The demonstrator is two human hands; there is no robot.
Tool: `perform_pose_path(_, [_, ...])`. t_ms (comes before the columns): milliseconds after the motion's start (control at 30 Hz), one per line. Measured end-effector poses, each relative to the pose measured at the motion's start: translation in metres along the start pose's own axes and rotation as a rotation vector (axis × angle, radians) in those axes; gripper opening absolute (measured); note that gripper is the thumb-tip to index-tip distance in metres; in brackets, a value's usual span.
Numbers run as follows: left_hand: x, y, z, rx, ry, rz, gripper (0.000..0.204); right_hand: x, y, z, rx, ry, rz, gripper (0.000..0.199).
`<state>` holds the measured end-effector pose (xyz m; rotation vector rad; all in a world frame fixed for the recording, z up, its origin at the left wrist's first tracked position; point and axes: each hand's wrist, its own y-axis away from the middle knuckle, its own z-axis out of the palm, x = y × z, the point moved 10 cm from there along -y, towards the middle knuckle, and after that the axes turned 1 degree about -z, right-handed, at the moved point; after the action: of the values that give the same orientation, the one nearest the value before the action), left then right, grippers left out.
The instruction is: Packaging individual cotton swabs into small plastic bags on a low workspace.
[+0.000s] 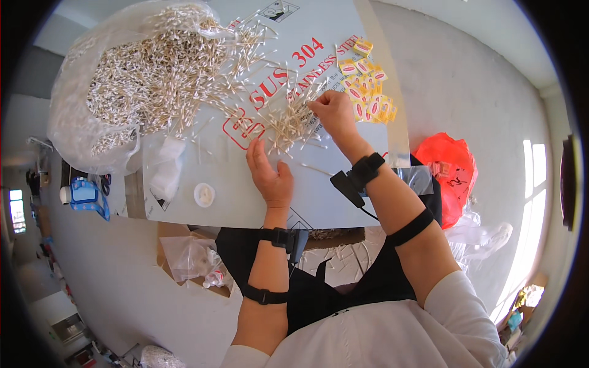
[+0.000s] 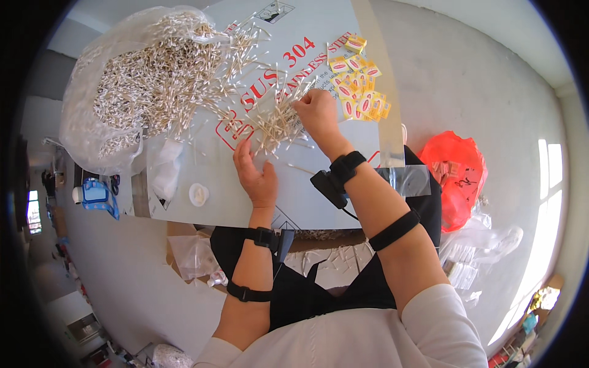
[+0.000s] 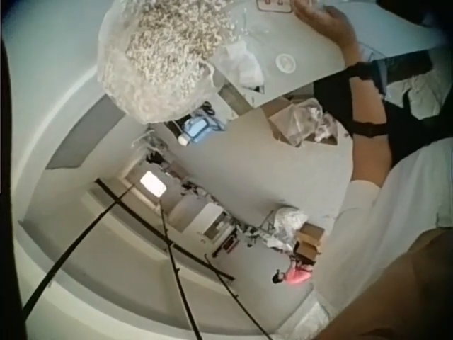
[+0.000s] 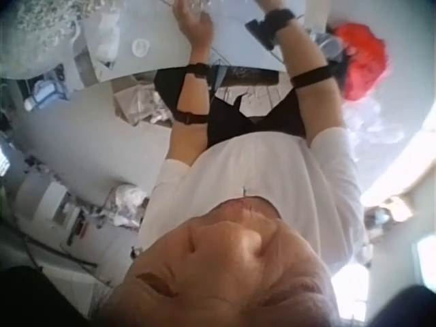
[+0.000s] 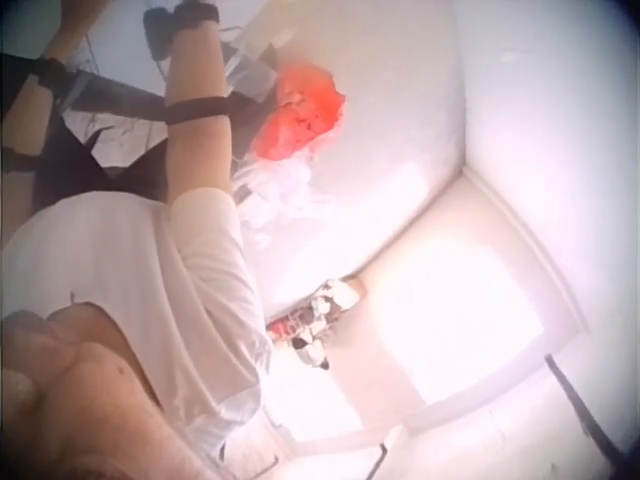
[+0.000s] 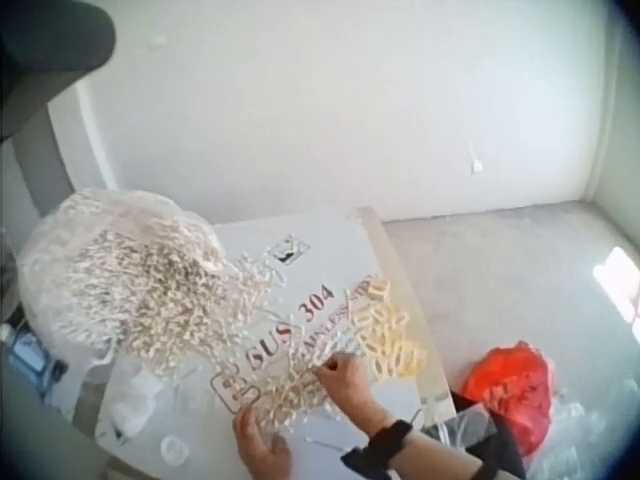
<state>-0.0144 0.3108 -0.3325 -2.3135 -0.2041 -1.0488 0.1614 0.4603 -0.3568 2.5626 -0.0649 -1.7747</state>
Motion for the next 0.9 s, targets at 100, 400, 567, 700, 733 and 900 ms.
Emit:
perform_pose_path(100, [-0.005,0.000,-0.006,0.042,0.061,-0.025,0.058,-0.019,0.015,0.016,-0.038,0.151,-0.094,0.017])
perform_pose_path(400, [-0.003,-0.002,0.003,0.017,0.057,-0.027,0.053,0.009,-0.004,0.025,-0.183,-0.252,0.065,0.016])
perform_pose_path(567, [-0.006,-0.001,0.003,0.010,0.057,-0.046,0.050,0.005,0.006,0.019,-0.234,-0.604,0.239,0.011])
perform_pose_path(700, [-0.001,-0.003,0.005,0.024,0.062,-0.013,0.049,0.002,0.016,0.007,-0.244,-0.657,0.260,0.012])
perform_pose_path(733, [-0.001,-0.003,0.004,0.025,0.060,-0.006,0.050,-0.005,0.026,0.010,-0.357,-0.649,0.248,0.013])
perform_pose_path(900, [-0.012,0.000,-0.005,0.083,0.166,-0.026,0.052,-0.033,0.138,0.010,-0.955,-0.198,0.113,0.014])
